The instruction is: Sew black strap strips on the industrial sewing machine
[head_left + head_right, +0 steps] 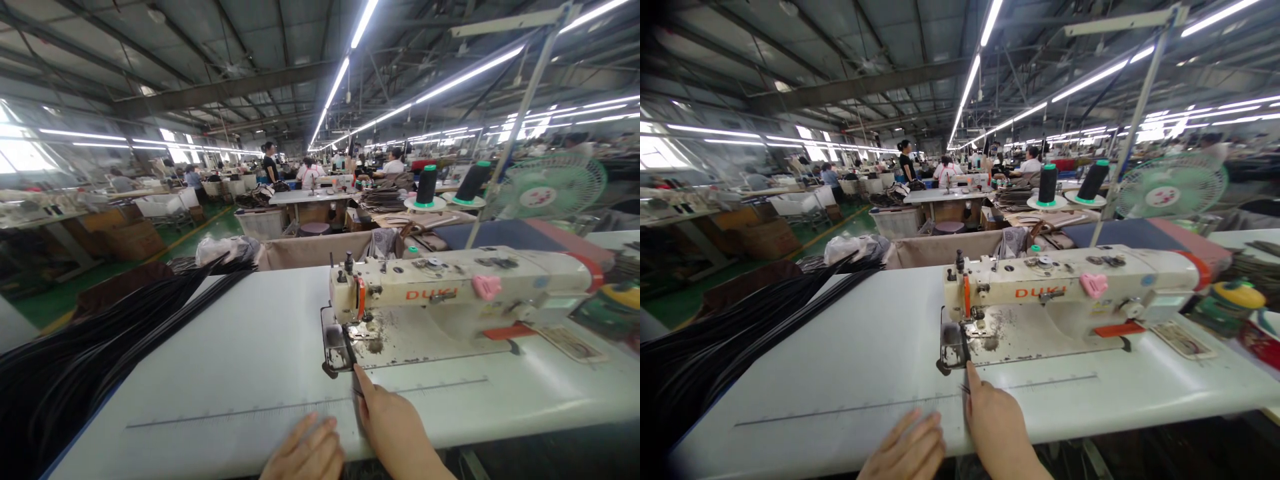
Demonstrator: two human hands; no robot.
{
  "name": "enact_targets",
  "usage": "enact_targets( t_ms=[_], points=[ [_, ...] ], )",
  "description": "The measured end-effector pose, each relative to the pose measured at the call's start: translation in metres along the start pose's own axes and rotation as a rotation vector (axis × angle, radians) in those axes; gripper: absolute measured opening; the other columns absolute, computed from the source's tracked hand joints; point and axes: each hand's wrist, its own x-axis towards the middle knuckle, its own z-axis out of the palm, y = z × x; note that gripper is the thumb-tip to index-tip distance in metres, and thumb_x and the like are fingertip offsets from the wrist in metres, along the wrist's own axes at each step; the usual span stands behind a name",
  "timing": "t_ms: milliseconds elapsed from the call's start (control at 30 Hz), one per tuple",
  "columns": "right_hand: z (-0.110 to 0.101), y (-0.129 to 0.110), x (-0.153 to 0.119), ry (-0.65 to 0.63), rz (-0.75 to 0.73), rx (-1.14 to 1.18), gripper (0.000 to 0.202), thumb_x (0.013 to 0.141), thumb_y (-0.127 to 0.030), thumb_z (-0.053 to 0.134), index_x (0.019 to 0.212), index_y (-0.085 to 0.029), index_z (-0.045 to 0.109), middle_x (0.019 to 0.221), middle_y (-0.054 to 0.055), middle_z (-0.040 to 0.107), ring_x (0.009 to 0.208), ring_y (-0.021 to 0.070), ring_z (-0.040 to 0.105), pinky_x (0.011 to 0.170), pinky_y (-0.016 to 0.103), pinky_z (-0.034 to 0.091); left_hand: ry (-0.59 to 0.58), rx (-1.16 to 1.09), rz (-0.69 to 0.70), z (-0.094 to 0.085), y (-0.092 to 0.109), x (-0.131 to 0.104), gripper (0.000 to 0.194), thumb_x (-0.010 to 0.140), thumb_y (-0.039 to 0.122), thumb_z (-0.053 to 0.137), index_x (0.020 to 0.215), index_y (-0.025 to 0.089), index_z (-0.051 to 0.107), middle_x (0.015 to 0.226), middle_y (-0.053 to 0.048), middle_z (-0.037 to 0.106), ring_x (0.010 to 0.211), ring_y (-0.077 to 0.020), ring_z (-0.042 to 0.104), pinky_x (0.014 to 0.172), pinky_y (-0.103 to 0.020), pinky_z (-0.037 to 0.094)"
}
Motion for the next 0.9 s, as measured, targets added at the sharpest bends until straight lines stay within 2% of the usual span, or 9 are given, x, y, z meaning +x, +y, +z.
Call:
enact_targets(
  t_ms=[100,200,333,433,500,600,700,800,900],
  points=[
    [0.002,0.000,0.000,0.013,-0.006,0.006,0.056,0.096,-0.010,0.044,0.151,-0.016,0.050,0.087,0.009,0.078,0.077,0.0227,0.076,0.066,0.027,0.053,-0.118,-0.128,-0.371,-0.004,-0.024,0.020,0.038,0.092,0.008,0.045,0.116,0.023,0.071,0.122,-0.011,0.073,0.126,-0.0238,0.065,0.107,-0.041,0.059],
    [0.005,0.001,-0.001,0.039,-0.006,0.021,0.055,0.097,-0.010,0.043,0.150,-0.016,0.051,0.088,0.010,0.078,0.076,0.0218,0.075,0.064,0.026,0.053,-0.219,-0.286,-0.580,0.010,-0.041,0.040,0.042,0.094,0.012,0.044,0.129,0.023,0.065,0.135,-0.013,0.067,0.123,-0.0231,0.067,0.102,-0.039,0.062],
    [0.006,0.002,-0.002,0.033,-0.009,0.000,0.057,0.096,-0.006,0.041,0.151,-0.015,0.051,0.091,0.011,0.079,0.079,0.0217,0.076,0.066,0.025,0.053,-0.318,-0.315,-0.550,0.049,-0.047,0.058,0.042,0.094,0.016,0.051,0.134,0.020,0.063,0.141,-0.011,0.065,0.137,-0.0281,0.057,0.114,-0.051,0.053],
    [0.002,0.001,-0.003,-0.014,-0.001,-0.008,0.058,0.095,-0.006,0.043,0.152,-0.015,0.049,0.097,0.012,0.079,0.083,0.0234,0.077,0.070,0.028,0.055,-0.374,-0.255,-0.524,0.074,-0.047,0.065,0.046,0.092,0.016,0.055,0.138,0.018,0.061,0.145,-0.011,0.063,0.141,-0.0333,0.053,0.114,-0.059,0.051],
    [0.002,0.000,-0.003,-0.042,0.013,0.007,0.058,0.096,-0.007,0.043,0.153,-0.015,0.048,0.100,0.012,0.079,0.086,0.0243,0.077,0.073,0.029,0.056,-0.359,-0.230,-0.523,0.083,-0.045,0.068,0.046,0.093,0.015,0.054,0.138,0.018,0.061,0.144,-0.012,0.064,0.139,-0.0328,0.055,0.112,-0.059,0.052],
    [0.009,0.002,-0.002,-0.039,0.013,0.050,0.060,0.094,-0.007,0.043,0.154,-0.015,0.047,0.102,0.012,0.079,0.088,0.0246,0.077,0.075,0.030,0.057,-0.290,-0.216,-0.490,0.085,-0.041,0.070,0.042,0.097,0.015,0.049,0.136,0.019,0.062,0.140,-0.010,0.067,0.137,-0.0289,0.058,0.112,-0.055,0.052],
    [0.022,0.007,0.000,0.020,-0.013,0.095,0.062,0.093,-0.007,0.044,0.154,-0.014,0.046,0.103,0.012,0.079,0.088,0.0252,0.077,0.076,0.032,0.057,-0.241,-0.197,-0.459,0.082,-0.036,0.069,0.039,0.100,0.017,0.047,0.136,0.019,0.062,0.139,-0.010,0.068,0.136,-0.0270,0.059,0.113,-0.053,0.052],
    [0.029,0.010,0.000,0.061,-0.013,0.115,0.061,0.093,-0.009,0.046,0.153,-0.016,0.046,0.103,0.012,0.079,0.087,0.0244,0.076,0.075,0.030,0.056,-0.243,-0.175,-0.438,0.079,-0.032,0.069,0.039,0.101,0.020,0.049,0.138,0.018,0.061,0.140,-0.010,0.067,0.137,-0.0277,0.058,0.114,-0.053,0.051],
    [0.026,0.009,-0.003,0.057,-0.011,0.126,0.058,0.095,-0.010,0.045,0.152,-0.016,0.047,0.105,0.012,0.078,0.089,0.0245,0.076,0.076,0.030,0.056,-0.282,-0.157,-0.436,0.077,-0.030,0.071,0.039,0.102,0.022,0.049,0.139,0.016,0.061,0.142,-0.011,0.066,0.137,-0.0281,0.058,0.114,-0.052,0.051]
  ],
)
